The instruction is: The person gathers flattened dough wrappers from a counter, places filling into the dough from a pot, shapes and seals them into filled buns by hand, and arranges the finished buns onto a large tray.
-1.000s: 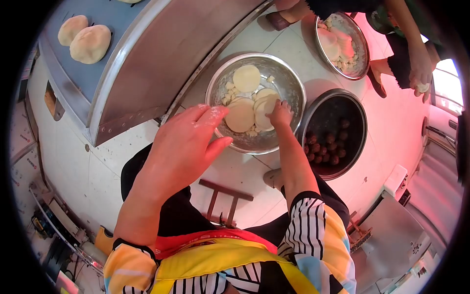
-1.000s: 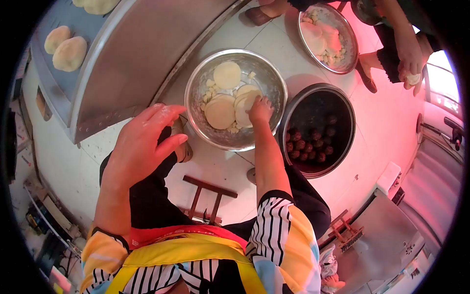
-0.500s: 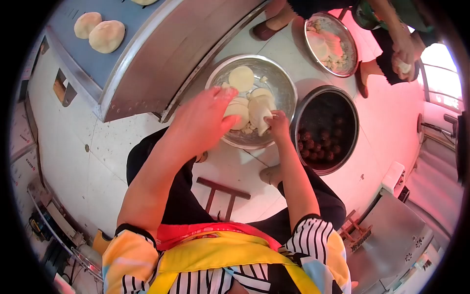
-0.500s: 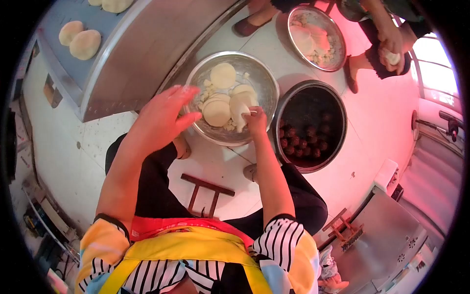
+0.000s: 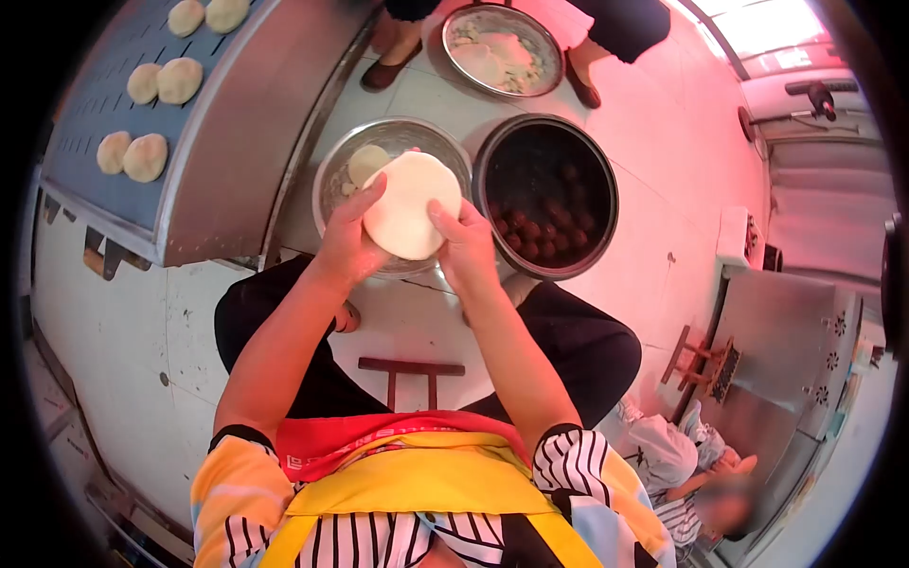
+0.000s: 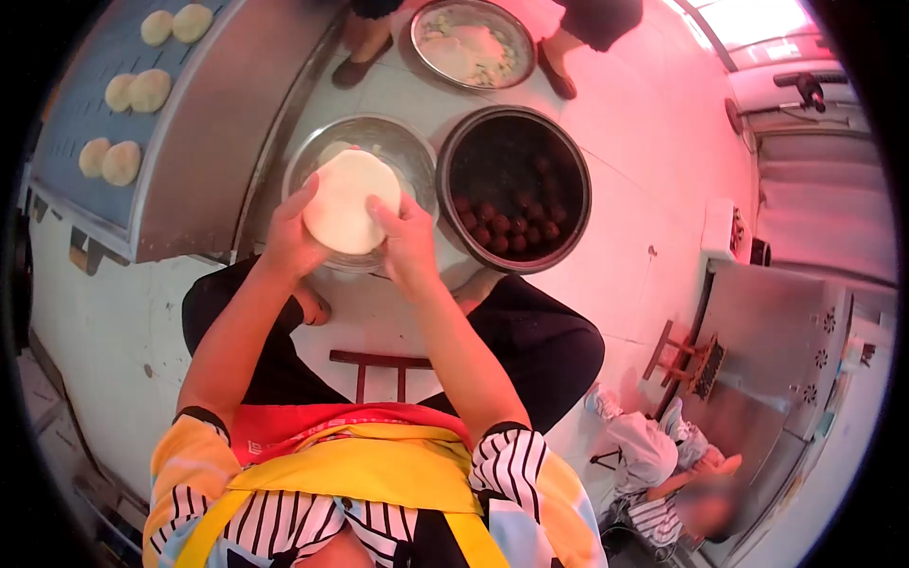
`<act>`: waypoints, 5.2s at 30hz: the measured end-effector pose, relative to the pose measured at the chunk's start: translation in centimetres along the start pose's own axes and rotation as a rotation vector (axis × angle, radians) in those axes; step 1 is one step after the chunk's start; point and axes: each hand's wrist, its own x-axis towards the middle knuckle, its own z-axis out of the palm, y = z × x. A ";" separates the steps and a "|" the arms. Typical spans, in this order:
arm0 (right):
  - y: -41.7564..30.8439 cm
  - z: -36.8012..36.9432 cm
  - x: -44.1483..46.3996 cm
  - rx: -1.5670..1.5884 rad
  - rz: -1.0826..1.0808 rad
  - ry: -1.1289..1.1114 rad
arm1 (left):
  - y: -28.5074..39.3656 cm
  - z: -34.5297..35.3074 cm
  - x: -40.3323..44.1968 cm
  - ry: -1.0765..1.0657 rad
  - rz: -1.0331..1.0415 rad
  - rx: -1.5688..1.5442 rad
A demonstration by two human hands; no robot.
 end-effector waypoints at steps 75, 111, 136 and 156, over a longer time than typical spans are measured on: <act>-7.9 9.0 -7.1 -0.745 0.121 -0.369 | 2.2 4.6 -14.5 0.027 0.095 0.056; -6.5 8.4 -8.2 -0.740 -0.237 -0.490 | 3.4 4.7 -13.8 0.133 0.311 0.913; -5.1 8.0 -9.6 -0.976 -0.413 -0.350 | 0.1 1.8 -12.8 0.171 0.248 0.352; -2.6 6.5 -9.1 -1.143 -0.367 -0.342 | -0.7 1.2 -13.3 0.342 0.306 0.807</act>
